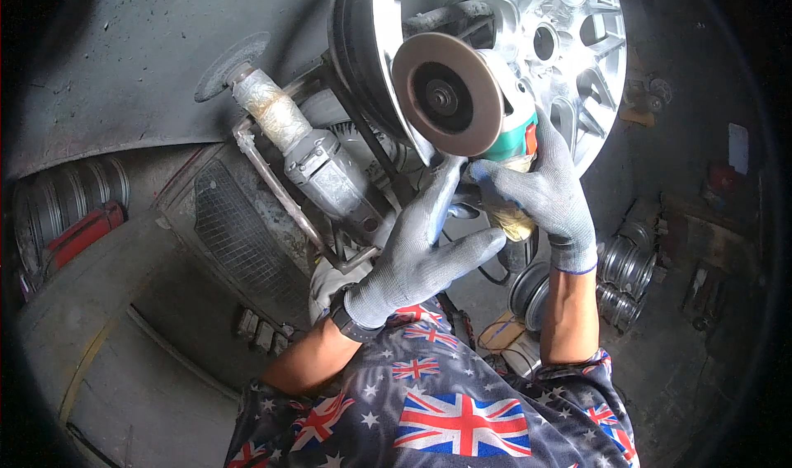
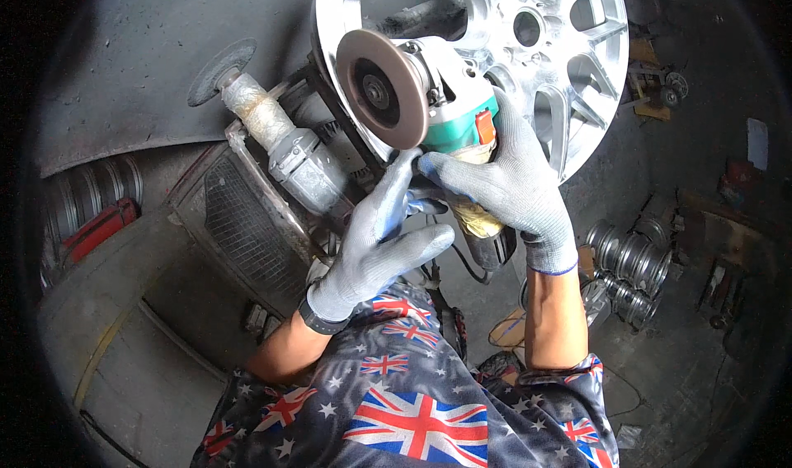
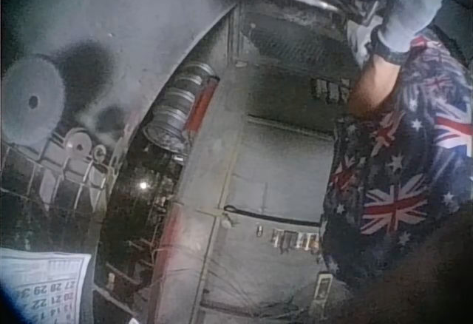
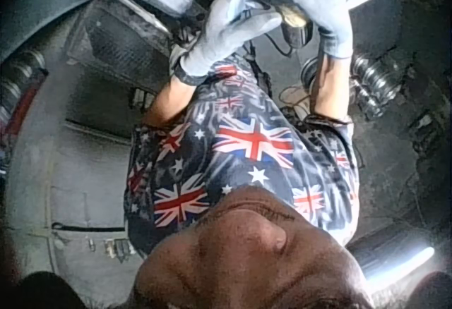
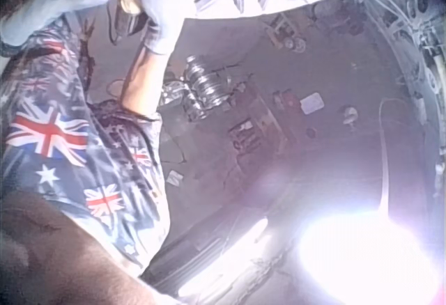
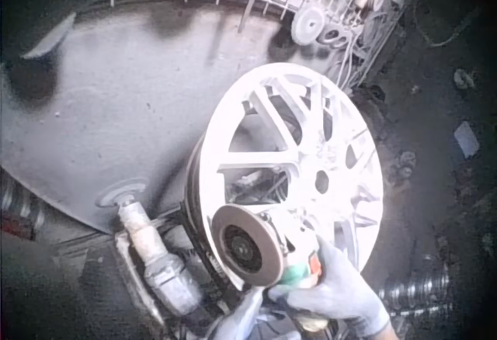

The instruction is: The person uses a handheld angle grinder with a polishing pad to smooth and shine the surface of a silver alloy car wheel. They systematically move the tool across the spokes and rim, then rotate the wheel to access different sections. The person also wipes the wheel with a cloth to remove residue and inspect the finish.

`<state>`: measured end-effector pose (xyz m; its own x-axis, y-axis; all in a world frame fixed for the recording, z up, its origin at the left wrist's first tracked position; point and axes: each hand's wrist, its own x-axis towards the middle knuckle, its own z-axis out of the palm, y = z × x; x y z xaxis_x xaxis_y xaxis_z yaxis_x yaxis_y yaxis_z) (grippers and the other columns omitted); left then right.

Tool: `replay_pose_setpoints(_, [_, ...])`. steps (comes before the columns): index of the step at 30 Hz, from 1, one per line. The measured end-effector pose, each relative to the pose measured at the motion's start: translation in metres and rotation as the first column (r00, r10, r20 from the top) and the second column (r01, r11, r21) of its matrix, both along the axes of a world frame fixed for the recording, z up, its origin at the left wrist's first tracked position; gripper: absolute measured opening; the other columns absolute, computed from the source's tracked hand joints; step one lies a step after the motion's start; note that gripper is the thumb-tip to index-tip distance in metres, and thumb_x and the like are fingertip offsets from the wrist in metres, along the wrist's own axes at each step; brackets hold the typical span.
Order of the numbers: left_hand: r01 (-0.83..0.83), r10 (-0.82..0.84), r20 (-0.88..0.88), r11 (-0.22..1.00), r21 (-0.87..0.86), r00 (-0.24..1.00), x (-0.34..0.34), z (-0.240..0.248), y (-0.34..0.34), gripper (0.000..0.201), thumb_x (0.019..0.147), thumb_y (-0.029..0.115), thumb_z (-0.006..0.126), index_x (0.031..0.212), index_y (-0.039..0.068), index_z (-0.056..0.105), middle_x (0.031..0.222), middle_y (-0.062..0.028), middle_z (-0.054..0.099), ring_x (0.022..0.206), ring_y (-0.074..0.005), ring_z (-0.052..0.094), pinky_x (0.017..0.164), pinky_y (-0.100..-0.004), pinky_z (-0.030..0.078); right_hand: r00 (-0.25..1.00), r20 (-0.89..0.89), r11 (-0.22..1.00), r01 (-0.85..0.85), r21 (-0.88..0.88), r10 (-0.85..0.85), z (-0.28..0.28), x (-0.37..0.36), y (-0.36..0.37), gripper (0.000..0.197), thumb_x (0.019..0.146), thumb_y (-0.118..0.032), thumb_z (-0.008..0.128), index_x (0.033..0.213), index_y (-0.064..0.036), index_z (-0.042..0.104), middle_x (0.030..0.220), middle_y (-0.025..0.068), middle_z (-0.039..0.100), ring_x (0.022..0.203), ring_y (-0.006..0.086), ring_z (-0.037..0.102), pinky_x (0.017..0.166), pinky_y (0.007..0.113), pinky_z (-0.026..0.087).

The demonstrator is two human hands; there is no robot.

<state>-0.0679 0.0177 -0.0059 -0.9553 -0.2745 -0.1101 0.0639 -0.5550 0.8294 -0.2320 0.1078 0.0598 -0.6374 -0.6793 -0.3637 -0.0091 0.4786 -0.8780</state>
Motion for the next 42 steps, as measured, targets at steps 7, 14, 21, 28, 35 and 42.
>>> replay_pose_setpoints(7, [-0.003,0.004,-0.007,1.000,0.027,1.000,-0.001,0.000,-0.001,0.096,0.089,0.024,0.079,0.160,-0.005,0.021,0.153,-0.0235,0.040,0.140,-0.0271,0.044,0.115,-0.0395,0.037,1.000,0.019,1.000,0.012,-0.005,-0.012,0.002,0.000,-0.002,0.086,0.074,-0.017,0.090,0.144,0.0025,0.043,0.126,0.0120,0.063,0.112,0.0178,0.063,0.099,0.034,0.052])
replay_pose_setpoints(14, [0.001,-0.002,-0.017,1.000,-0.028,1.000,-0.001,0.005,-0.005,0.093,0.089,0.004,0.075,0.161,-0.004,0.018,0.150,-0.0166,0.042,0.130,-0.0238,0.051,0.107,-0.0391,0.044,0.999,-0.027,0.999,0.045,0.014,-0.044,-0.005,-0.001,0.004,0.085,0.075,-0.014,0.088,0.145,0.0012,0.042,0.125,0.0118,0.064,0.110,0.0172,0.063,0.096,0.035,0.053])
replay_pose_setpoints(21, [-0.010,0.009,-0.021,0.999,-0.046,1.000,0.000,0.006,-0.006,0.091,0.089,0.005,0.075,0.160,-0.006,0.019,0.147,-0.0165,0.045,0.130,-0.0219,0.050,0.108,-0.0378,0.043,1.000,-0.002,1.000,0.019,0.000,-0.019,0.001,0.000,-0.004,0.081,0.075,-0.015,0.088,0.142,0.0011,0.046,0.121,0.0113,0.066,0.107,0.0169,0.064,0.094,0.034,0.054])
replay_pose_setpoints(28, [0.000,0.000,-0.010,0.999,-0.048,1.000,0.000,0.005,-0.007,0.091,0.089,0.006,0.075,0.160,-0.007,0.019,0.147,-0.0164,0.045,0.129,-0.0221,0.050,0.108,-0.0379,0.043,0.999,-0.037,0.999,0.030,0.016,-0.030,0.001,0.002,-0.004,0.082,0.076,-0.015,0.089,0.143,0.0009,0.045,0.121,0.0108,0.066,0.106,0.0166,0.065,0.094,0.033,0.054])
replay_pose_setpoints(35, [0.021,-0.019,0.032,0.999,-0.044,0.999,0.001,0.003,-0.008,0.097,0.089,0.021,0.079,0.161,-0.005,0.018,0.153,-0.0218,0.041,0.137,-0.0264,0.046,0.113,-0.0392,0.039,0.999,-0.035,1.000,0.014,0.009,-0.014,0.001,0.001,-0.005,0.084,0.076,-0.016,0.089,0.144,0.0009,0.044,0.122,0.0109,0.066,0.107,0.0168,0.065,0.094,0.033,0.054])
replay_pose_setpoints(42, [-0.003,0.003,0.013,1.000,0.004,1.000,0.000,0.006,-0.007,0.099,0.089,0.025,0.079,0.161,-0.004,0.018,0.151,-0.0222,0.043,0.132,-0.0261,0.052,0.108,-0.0387,0.045,0.999,-0.037,1.000,-0.006,0.010,0.006,0.004,0.001,-0.006,0.078,0.076,-0.015,0.088,0.141,0.0002,0.047,0.120,0.0102,0.067,0.106,0.0154,0.064,0.093,0.033,0.054])
